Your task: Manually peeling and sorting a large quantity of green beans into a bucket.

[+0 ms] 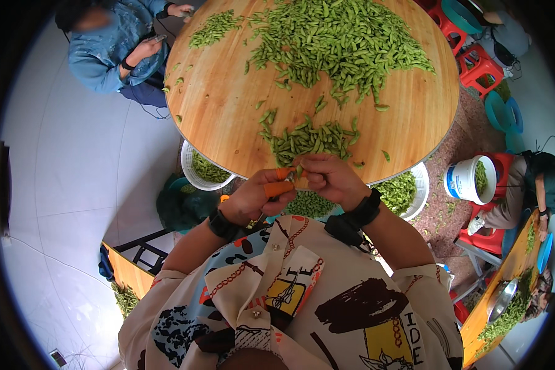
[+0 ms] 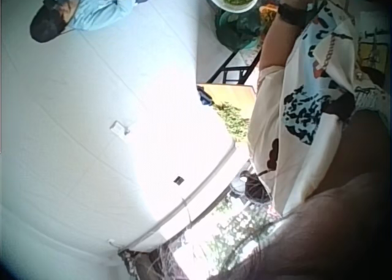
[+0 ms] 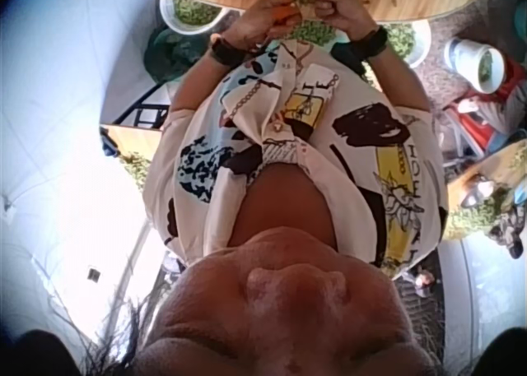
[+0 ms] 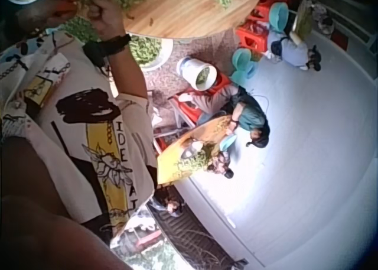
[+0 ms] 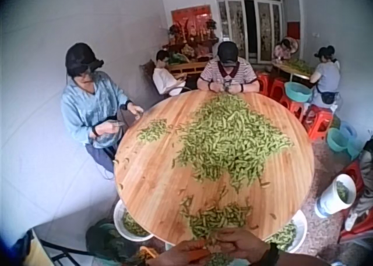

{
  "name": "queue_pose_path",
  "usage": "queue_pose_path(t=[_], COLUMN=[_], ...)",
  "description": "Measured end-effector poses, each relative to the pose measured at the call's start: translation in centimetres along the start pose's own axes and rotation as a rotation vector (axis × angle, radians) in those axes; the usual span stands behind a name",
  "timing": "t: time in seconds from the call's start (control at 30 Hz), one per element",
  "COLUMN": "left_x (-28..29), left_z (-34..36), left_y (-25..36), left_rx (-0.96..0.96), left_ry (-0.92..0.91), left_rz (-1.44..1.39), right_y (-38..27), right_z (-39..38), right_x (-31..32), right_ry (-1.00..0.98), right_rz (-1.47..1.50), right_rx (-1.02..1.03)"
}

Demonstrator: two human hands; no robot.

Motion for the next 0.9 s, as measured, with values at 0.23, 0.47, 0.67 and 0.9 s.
queue_pose_path(t=[0.23,0.47,0.67,0.9], left_x=[0.0,-0.3,-0.2,1.0], left_z=[-0.1,-1.3,-1.9,-2.8], left_y=[0.4,2.0,1.4,3.6], left_rx=[-0.043,-0.129,-0.034,-0.308], left_ry=[0.176,0.363,0.318,0.618], left_rz=[0.260,0.493,0.345,0.806], right_y=[-0.4,-2.9,-2.3,-2.0], right_z=[0.2,-0.7,-1.0,-0.7], right_x=[1.0,-2.7,-2.3,-1.5], right_ry=[0.091,0.016,-0.044,-0.026], right_rz=[-0.282,-0.991,-0.865,-0.861], right_rx=[0.073,0.380,0.286,0.257])
Point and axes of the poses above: each hand's wrist, its own z-axis towards the middle knuckle, its own x-axis out of the back of the hand, y = z × x, the point moved 9 cm from there along z, towards the middle knuckle, and after that the axes turned 13 degrees about x, right-handed, at the moved point
